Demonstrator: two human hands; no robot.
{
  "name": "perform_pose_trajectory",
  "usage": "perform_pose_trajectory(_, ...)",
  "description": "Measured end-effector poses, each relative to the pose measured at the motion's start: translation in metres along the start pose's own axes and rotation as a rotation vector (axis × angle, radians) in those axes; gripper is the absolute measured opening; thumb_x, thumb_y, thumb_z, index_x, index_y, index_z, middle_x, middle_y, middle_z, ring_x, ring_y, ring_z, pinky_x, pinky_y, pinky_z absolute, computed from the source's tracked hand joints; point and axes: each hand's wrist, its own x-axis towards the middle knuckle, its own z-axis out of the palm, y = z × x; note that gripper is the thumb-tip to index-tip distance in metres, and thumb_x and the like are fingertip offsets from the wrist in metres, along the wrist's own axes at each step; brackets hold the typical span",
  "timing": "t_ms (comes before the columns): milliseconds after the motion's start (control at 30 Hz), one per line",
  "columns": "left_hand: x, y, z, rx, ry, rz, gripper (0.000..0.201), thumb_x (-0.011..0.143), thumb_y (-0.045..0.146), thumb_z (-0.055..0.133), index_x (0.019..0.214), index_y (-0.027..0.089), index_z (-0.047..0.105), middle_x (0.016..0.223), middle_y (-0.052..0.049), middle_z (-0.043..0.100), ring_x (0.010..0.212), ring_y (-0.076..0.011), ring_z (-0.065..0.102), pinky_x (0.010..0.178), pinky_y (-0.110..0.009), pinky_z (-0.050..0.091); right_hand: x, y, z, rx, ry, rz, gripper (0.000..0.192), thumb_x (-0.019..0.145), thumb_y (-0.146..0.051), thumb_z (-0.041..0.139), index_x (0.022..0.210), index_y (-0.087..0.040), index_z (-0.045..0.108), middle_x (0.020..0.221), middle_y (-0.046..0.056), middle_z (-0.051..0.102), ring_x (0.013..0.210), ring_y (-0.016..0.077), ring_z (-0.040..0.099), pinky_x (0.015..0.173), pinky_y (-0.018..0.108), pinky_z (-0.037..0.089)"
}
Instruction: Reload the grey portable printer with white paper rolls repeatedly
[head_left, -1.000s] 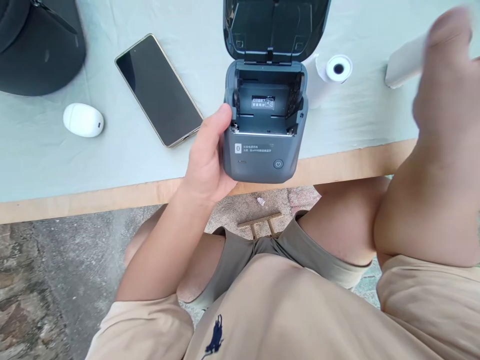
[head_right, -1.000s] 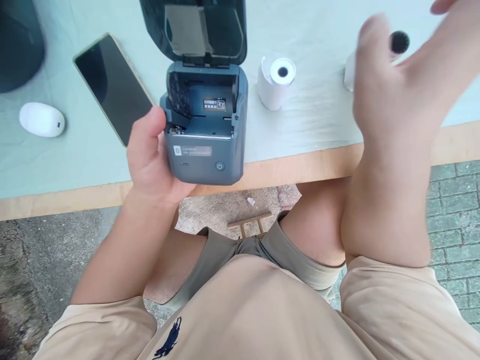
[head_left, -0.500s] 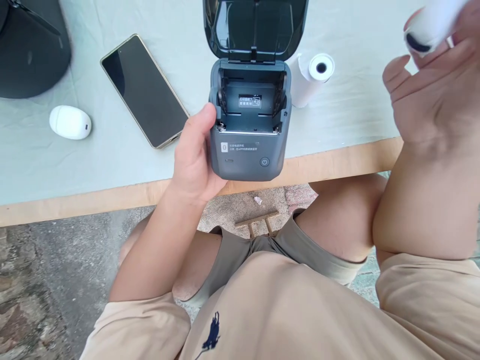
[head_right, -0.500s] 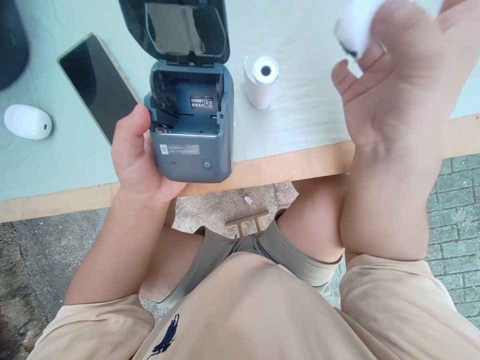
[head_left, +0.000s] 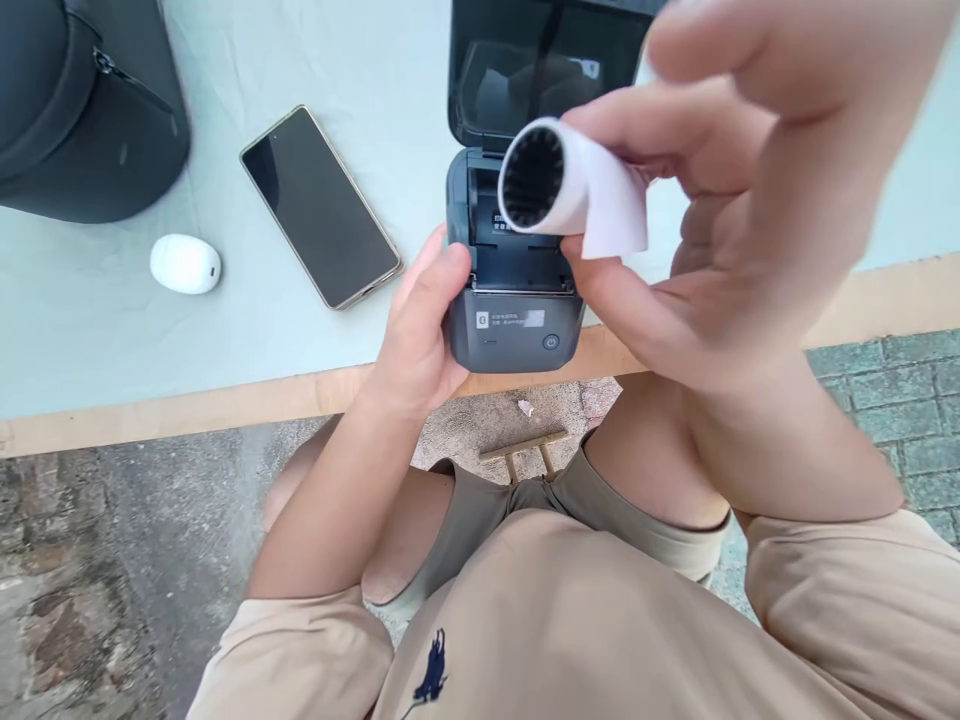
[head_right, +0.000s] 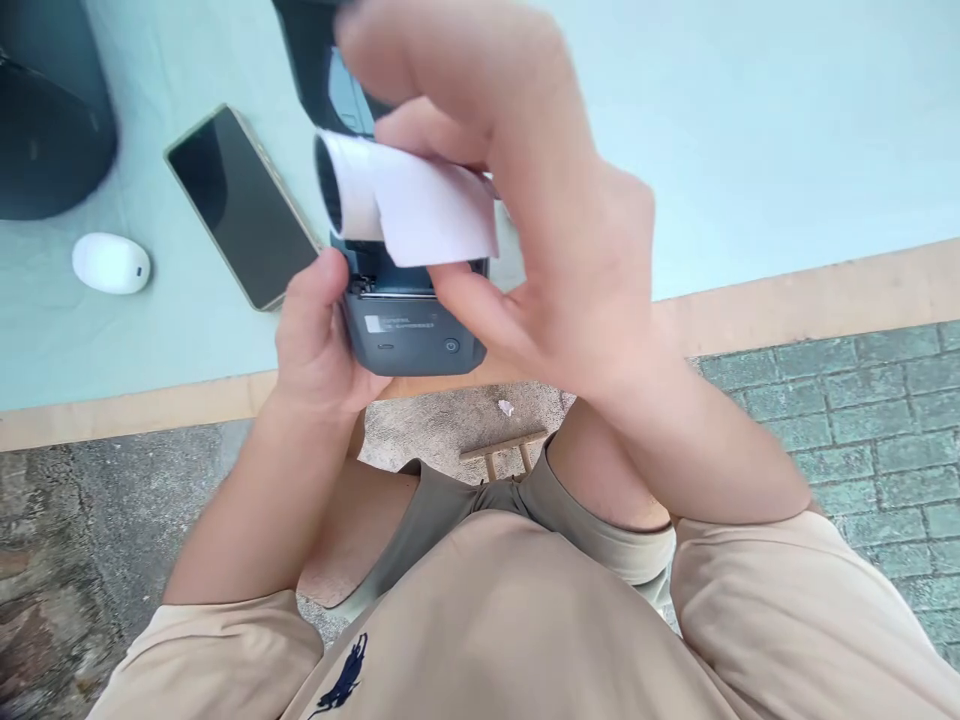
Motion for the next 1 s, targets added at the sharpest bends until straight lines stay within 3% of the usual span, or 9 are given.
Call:
perform_pose_trajectory(133,-0.003,0.0,0.002,-0.038,-0.018,-0.015,0.023,0.089,0.031,0.052,0.11,0.02,0.054,0.102,-0.003,0.065,0.125,-0.023,0.052,0.103,-0.037,0.047,0.008,0.0,0.002,-0.332,0.01,-0.091,0.027,0.073,-0.015,0.057,0.099,-0.022,0.054,0.109,0.0,0.062,0.101,0.0191,0.064,0.078,0.032,0.052)
perform_pose_trajectory(200,-0.005,0.001,0.002,-0.009,-0.009,-0.02,0.025,0.09,0.031,0.05,0.112,0.019,0.053,0.103,-0.003,0.064,0.125,-0.0234,0.052,0.101,-0.036,0.049,0.01,0.0,0.001,-0.404,-0.031,-0.135,0.018,0.075,-0.014,0.055,0.091,-0.021,0.053,0.103,-0.002,0.065,0.099,0.0171,0.065,0.078,0.029,0.05)
perform_pose_trajectory(267,-0.005,0.002,0.002,0.014,-0.018,-0.028,0.027,0.09,0.033,0.051,0.112,0.02,0.052,0.105,-0.003,0.063,0.126,-0.0246,0.052,0.099,-0.036,0.05,0.009,-0.001,0.001,-0.425,-0.015,-0.152,0.013,0.077,-0.014,0.054,0.088,-0.02,0.053,0.1,-0.003,0.066,0.097,0.0155,0.065,0.078,0.028,0.049)
perform_pose_trajectory(500,-0.004,0.003,-0.001,0.049,-0.055,-0.017,0.029,0.089,0.035,0.052,0.111,0.016,0.055,0.112,-0.008,0.063,0.127,-0.0281,0.05,0.1,-0.037,0.05,0.004,-0.005,0.003,-0.443,0.154,-0.267,0.026,0.072,-0.011,0.054,0.095,-0.023,0.056,0.097,-0.003,0.065,0.095,0.0186,0.064,0.074,0.03,0.047)
perform_pose_trajectory(700,-0.005,0.004,0.003,0.038,-0.004,-0.06,0.022,0.088,0.031,0.052,0.108,0.02,0.055,0.102,-0.003,0.065,0.125,-0.0231,0.052,0.096,-0.031,0.052,0.01,0.006,0.004,-0.559,-0.01,-0.286,0.024,0.074,-0.013,0.054,0.094,-0.024,0.06,0.106,-0.002,0.067,0.097,0.0189,0.064,0.081,0.033,0.05)
perform_pose_trajectory(800,-0.006,0.005,0.006,0.004,0.009,-0.061,0.019,0.09,0.031,0.049,0.105,0.022,0.056,0.099,-0.002,0.064,0.124,-0.0214,0.053,0.096,-0.031,0.05,0.009,0.009,0.005,-0.528,0.065,-0.315,0.013,0.08,-0.017,0.052,0.085,-0.023,0.062,0.098,-0.002,0.067,0.091,0.0157,0.064,0.077,0.031,0.049)
perform_pose_trajectory(900,-0.006,0.007,0.008,-0.045,0.026,-0.061,0.017,0.09,0.035,0.048,0.096,0.023,0.058,0.098,-0.003,0.065,0.122,-0.022,0.054,0.097,-0.032,0.05,0.004,0.006,0.01,-0.516,0.169,-0.436,0.009,0.079,-0.019,0.056,0.084,-0.024,0.061,0.085,-0.002,0.067,0.08,0.0134,0.062,0.074,0.031,0.045)
perform_pose_trajectory(1000,-0.006,0.009,0.006,-0.085,0.022,-0.06,0.018,0.089,0.037,0.05,0.088,0.021,0.058,0.099,-0.004,0.065,0.119,-0.0227,0.055,0.095,-0.033,0.051,0.0,0.003,0.016,-0.504,0.109,-0.575,0.006,0.077,-0.022,0.059,0.082,-0.025,0.059,0.081,-0.005,0.065,0.081,0.0115,0.061,0.071,0.031,0.042)
